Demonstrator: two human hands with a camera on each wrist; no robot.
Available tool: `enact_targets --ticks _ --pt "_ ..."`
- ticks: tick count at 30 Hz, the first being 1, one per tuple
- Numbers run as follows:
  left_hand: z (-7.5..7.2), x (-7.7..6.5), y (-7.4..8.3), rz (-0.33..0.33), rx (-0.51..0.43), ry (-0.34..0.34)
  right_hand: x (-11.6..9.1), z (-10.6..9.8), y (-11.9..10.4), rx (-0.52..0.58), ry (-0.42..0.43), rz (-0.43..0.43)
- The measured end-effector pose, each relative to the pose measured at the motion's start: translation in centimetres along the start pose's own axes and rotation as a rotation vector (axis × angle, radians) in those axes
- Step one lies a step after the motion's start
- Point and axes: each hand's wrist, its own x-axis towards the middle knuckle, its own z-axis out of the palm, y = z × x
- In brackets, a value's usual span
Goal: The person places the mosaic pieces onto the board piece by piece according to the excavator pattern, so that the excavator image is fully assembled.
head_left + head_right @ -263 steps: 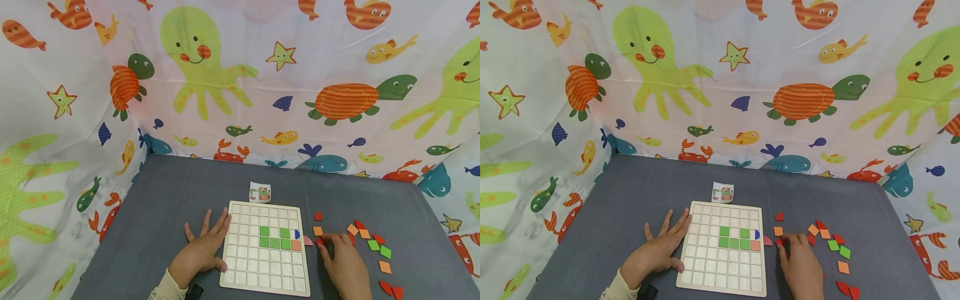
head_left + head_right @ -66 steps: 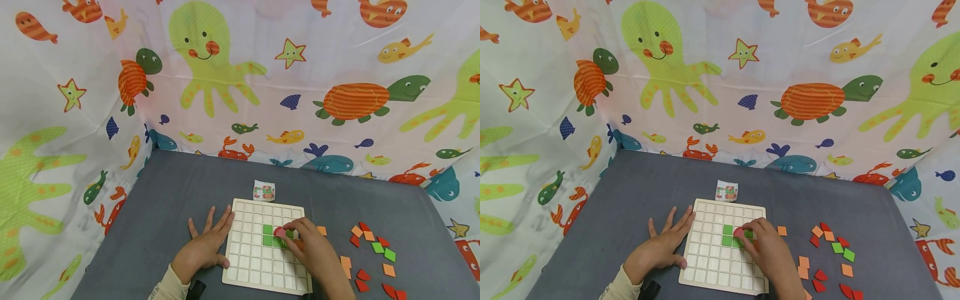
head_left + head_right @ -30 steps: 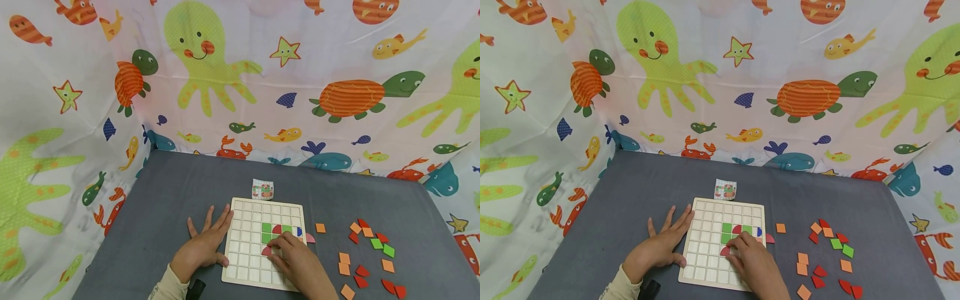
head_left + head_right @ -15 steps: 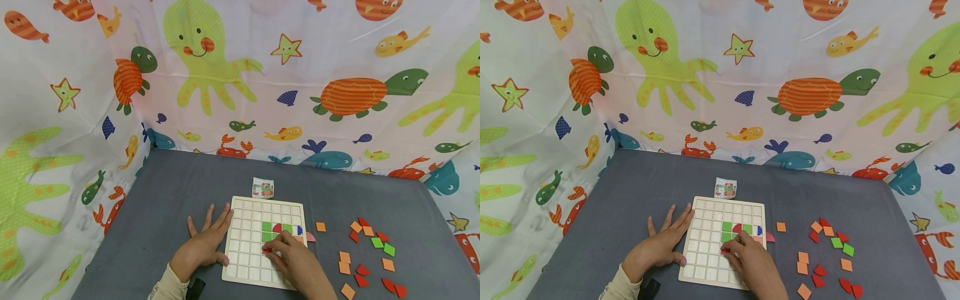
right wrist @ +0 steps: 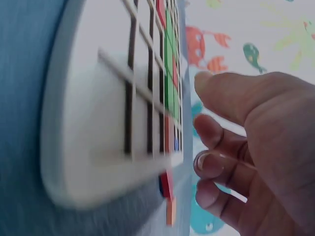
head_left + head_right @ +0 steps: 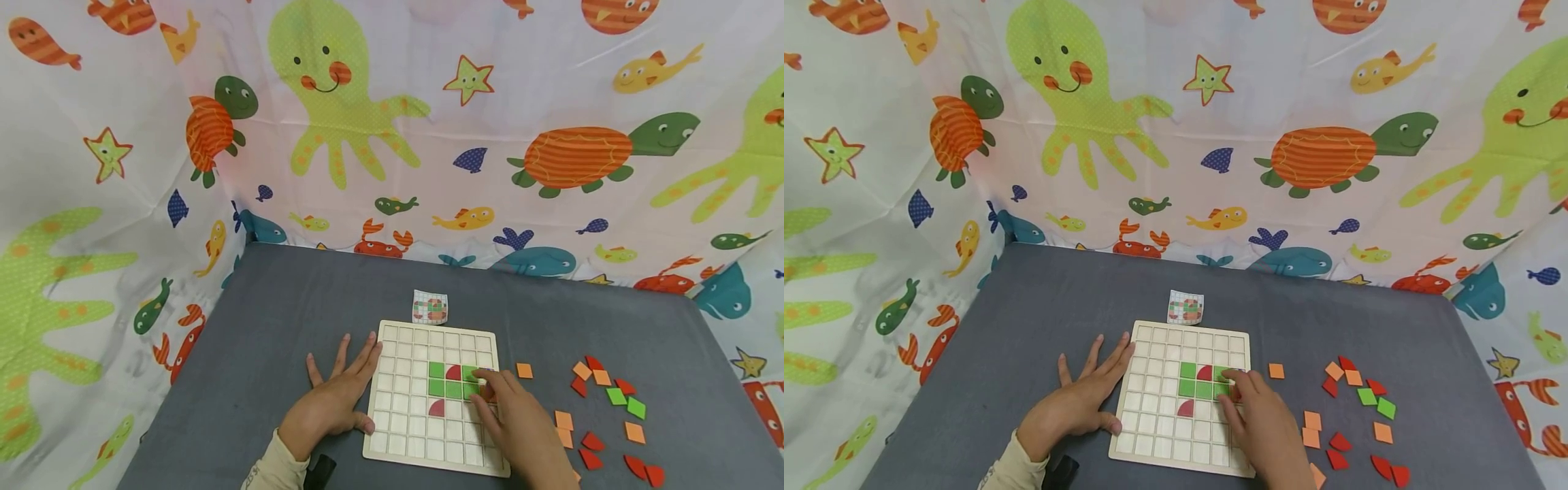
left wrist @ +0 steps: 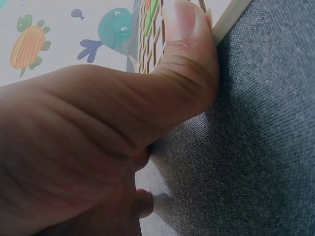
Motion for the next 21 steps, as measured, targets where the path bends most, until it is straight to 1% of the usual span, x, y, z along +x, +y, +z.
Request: enact_targets --ticks 5,9,12,14,16,19,21 --pt "0.1 0.1 -0.2 -0.004 -0.001 -0.005 -0.6 -1.3 2.2 -0.049 0.115 0.088" --pt "0.0 0.0 0.0 -0.012 0.005 -0.012 -1.4 -2.3 4.0 -0.106 0.159 0.2" --pt "-0.5 -0.3 0.5 -0.011 0.004 -0.016 -2.0 -3.1 5.3 -0.148 0.133 0.302" --pt "-0.6 -0.3 0.6 -0.007 0.003 -0.019 -2.6 -3.6 6.2 -0.159 0.13 0.348" --pt "-0.4 -0.2 0.4 -0.002 0.002 -0.021 -3.1 -3.9 7.1 -0.175 0.101 0.398" --pt "0.1 0.2 -0.2 0.004 0.006 -0.016 -3.5 -4.2 8.0 -0.191 0.032 0.472" --pt "0.3 0.3 -0.5 0.003 0.006 -0.012 -3.6 -4.3 8.5 -0.195 -0.04 0.515"
